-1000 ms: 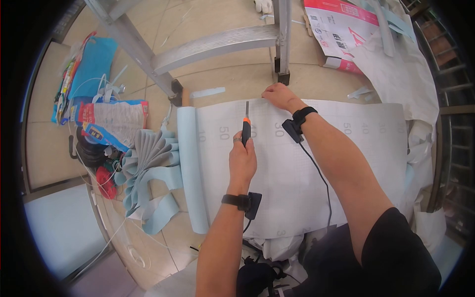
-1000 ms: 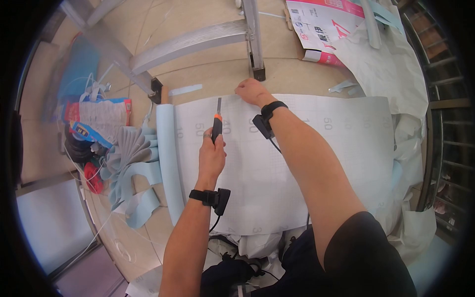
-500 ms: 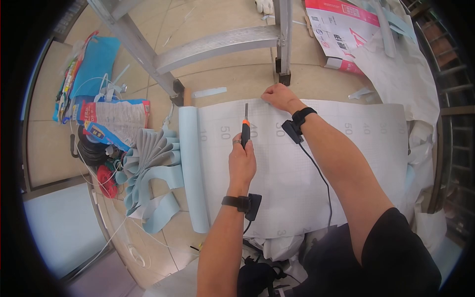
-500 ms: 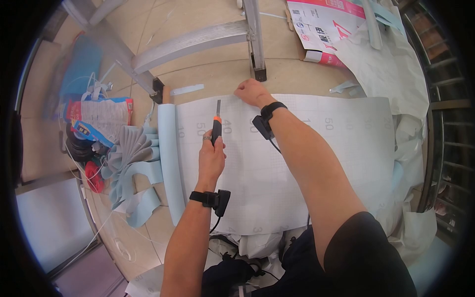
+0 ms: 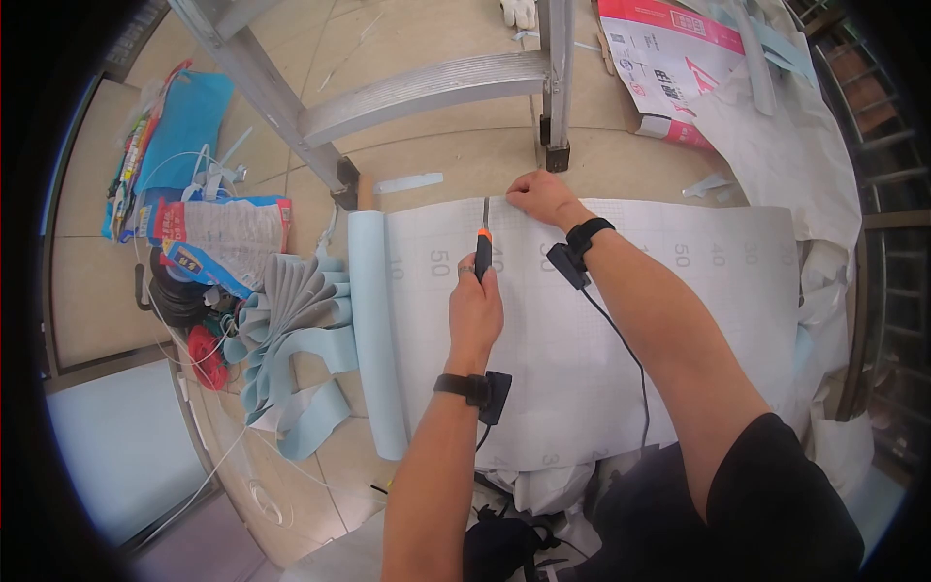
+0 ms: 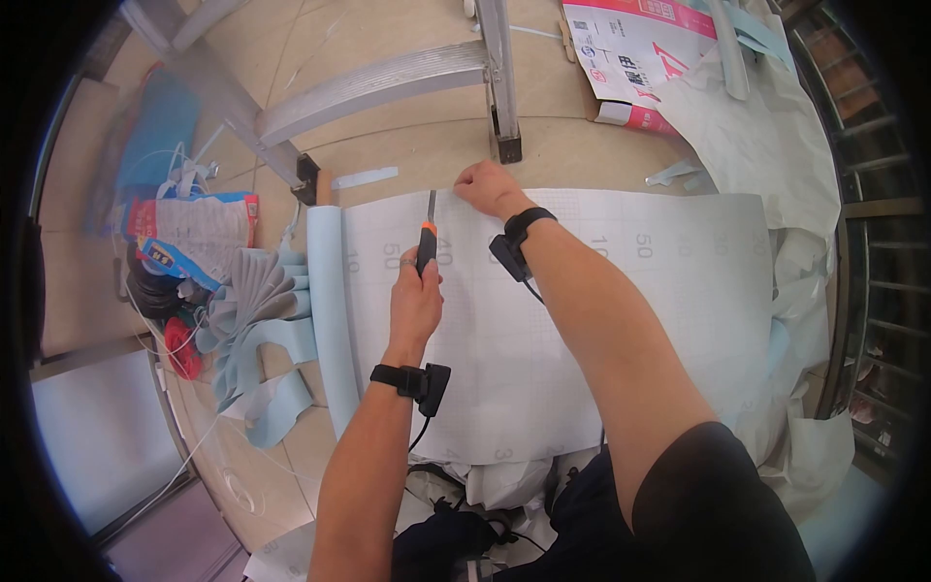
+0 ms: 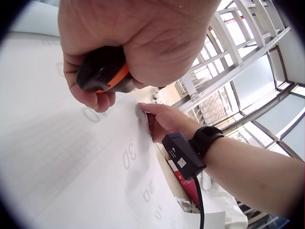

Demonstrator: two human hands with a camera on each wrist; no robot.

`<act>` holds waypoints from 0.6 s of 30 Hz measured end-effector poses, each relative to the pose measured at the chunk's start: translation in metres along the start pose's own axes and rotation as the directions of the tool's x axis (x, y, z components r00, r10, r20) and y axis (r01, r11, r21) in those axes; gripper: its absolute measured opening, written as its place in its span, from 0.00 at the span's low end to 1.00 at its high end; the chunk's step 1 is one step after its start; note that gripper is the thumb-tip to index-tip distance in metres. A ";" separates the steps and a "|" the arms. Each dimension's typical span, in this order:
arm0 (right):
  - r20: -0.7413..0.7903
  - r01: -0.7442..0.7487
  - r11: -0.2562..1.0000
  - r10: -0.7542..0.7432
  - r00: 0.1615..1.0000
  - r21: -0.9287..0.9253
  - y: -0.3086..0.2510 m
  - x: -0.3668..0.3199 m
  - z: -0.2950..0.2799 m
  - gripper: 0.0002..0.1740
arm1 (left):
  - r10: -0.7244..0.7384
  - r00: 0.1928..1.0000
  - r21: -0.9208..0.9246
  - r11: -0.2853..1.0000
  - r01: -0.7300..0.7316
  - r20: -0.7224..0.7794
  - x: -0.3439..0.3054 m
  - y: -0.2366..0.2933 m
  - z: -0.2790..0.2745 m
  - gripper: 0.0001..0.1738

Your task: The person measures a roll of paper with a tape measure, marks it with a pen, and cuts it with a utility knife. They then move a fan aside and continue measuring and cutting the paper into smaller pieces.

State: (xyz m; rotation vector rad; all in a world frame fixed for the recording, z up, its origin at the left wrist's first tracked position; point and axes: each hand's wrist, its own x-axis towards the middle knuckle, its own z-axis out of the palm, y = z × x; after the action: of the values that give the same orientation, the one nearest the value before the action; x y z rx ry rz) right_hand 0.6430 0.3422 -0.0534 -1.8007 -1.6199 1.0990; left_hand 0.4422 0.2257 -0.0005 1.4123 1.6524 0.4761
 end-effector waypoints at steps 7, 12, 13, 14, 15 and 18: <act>-0.023 -0.034 0.999 0.034 0.999 -0.009 -0.002 0.000 0.005 0.12 | 0.016 1.000 0.003 1.000 -0.016 -0.002 0.009 0.001 0.006 0.23; -0.041 -0.006 1.000 0.006 0.999 -0.003 0.000 0.001 0.008 0.12 | 0.017 1.000 -0.015 1.000 -0.017 0.001 0.010 0.001 0.012 0.23; -0.052 0.010 1.000 -0.010 0.999 -0.006 0.000 0.001 0.009 0.12 | 0.033 0.999 0.010 0.999 -0.033 -0.012 0.010 0.002 0.012 0.22; -0.051 0.009 1.000 -0.009 0.999 -0.006 0.000 0.001 0.009 0.12 | 0.050 0.998 0.036 0.998 -0.049 -0.025 0.010 0.003 0.013 0.22; -0.049 0.013 1.000 -0.014 0.999 -0.017 -0.001 0.001 0.010 0.12 | 0.048 0.999 0.036 0.998 -0.048 -0.024 0.011 0.004 0.013 0.22; -0.046 0.010 0.999 -0.011 0.999 -0.037 -0.002 0.001 0.010 0.12 | 0.010 1.000 0.012 1.000 -0.010 -0.008 0.013 0.006 0.013 0.22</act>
State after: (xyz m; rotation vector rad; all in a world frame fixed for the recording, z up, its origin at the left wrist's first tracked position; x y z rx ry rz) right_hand 0.6336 0.3418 -0.0579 -1.8253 -1.6306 1.0220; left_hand 0.4572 0.2366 -0.0077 1.4294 1.6577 0.4790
